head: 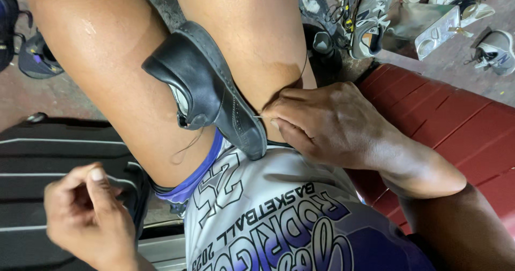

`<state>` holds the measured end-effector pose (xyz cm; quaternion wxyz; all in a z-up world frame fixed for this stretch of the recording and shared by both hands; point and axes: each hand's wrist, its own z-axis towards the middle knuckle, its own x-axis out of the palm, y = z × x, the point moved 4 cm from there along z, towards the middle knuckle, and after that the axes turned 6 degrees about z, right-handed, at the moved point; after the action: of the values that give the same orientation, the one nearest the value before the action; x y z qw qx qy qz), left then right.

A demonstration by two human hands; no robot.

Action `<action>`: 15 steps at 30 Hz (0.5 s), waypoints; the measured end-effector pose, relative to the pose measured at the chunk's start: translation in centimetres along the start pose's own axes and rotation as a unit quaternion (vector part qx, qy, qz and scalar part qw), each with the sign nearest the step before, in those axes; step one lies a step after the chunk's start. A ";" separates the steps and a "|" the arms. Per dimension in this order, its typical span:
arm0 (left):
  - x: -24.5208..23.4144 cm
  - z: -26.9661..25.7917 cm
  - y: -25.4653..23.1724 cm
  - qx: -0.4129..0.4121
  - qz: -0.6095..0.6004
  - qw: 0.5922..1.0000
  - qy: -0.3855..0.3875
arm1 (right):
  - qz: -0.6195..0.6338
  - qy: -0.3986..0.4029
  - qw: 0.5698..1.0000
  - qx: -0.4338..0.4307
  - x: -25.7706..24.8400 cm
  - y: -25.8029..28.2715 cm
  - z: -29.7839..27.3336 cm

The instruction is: The person sits on the floor and sews a black shoe using a needle and thread. They repeatedly push the needle through the shoe's upper and pull the thread to secure the stitching. The person also uses pliers to cut the thread at the end.

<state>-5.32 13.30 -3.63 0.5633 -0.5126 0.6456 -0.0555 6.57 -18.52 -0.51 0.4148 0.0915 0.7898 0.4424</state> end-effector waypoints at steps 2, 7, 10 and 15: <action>0.4 -1.1 -2.1 0.062 0.072 0.995 -0.034 | 0.017 0.008 1.000 -0.002 0.2 -0.4 -0.2; 7.3 -3.1 -6.7 0.332 0.139 0.925 0.122 | 0.019 0.024 0.999 -0.017 -0.4 -1.2 -0.1; 8.9 -2.6 -7.8 0.353 0.129 0.918 0.130 | 0.032 0.037 0.999 0.012 -0.6 -1.7 -0.2; 9.8 -2.1 -8.4 0.340 0.152 0.919 0.128 | 0.031 0.054 0.998 0.000 -0.1 -2.3 -0.3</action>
<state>-0.39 1.22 -4.02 0.6176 -0.1744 0.7248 -0.2506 6.97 -20.15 -2.16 0.3571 0.0919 0.8078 0.4598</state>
